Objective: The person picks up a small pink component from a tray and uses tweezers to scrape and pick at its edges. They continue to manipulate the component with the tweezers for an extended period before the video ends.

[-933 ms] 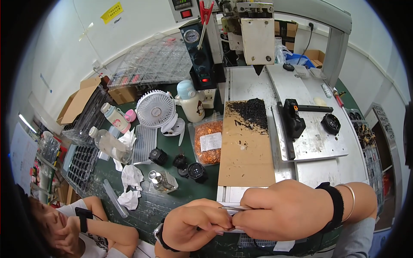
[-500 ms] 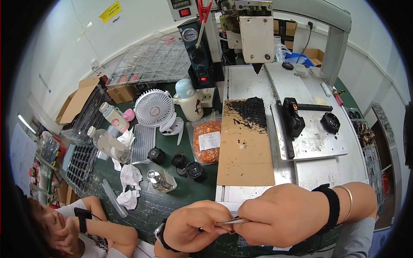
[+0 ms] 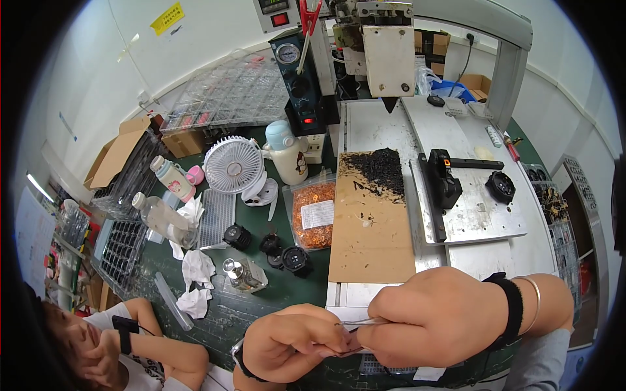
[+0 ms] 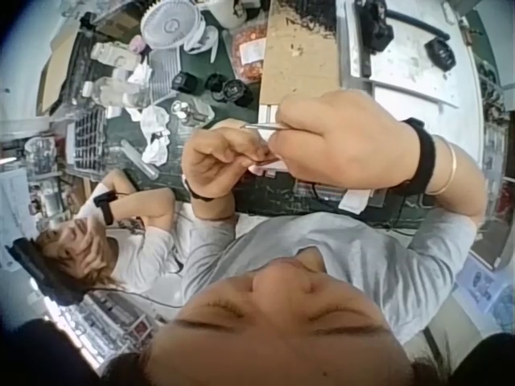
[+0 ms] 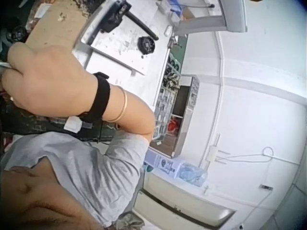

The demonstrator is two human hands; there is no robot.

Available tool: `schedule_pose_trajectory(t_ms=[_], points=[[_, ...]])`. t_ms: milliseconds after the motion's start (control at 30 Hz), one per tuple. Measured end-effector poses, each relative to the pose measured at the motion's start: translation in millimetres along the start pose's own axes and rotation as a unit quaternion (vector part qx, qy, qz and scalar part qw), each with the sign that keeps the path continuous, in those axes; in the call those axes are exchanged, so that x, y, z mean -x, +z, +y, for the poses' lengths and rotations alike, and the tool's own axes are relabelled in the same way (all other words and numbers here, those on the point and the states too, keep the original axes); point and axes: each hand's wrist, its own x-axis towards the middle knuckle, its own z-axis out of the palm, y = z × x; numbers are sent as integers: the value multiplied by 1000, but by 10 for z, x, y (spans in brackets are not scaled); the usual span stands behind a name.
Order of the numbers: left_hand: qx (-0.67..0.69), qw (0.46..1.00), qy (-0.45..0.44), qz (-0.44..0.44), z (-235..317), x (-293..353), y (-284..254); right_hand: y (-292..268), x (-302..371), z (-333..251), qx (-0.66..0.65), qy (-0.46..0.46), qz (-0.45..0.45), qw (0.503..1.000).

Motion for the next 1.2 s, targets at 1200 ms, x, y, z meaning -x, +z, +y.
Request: schedule_pose_trajectory(t_ms=[1200], points=[[-62, 995, 69, 22, -66, -32, 50, 107, 155, -63, -91, 113, 55, 988]])
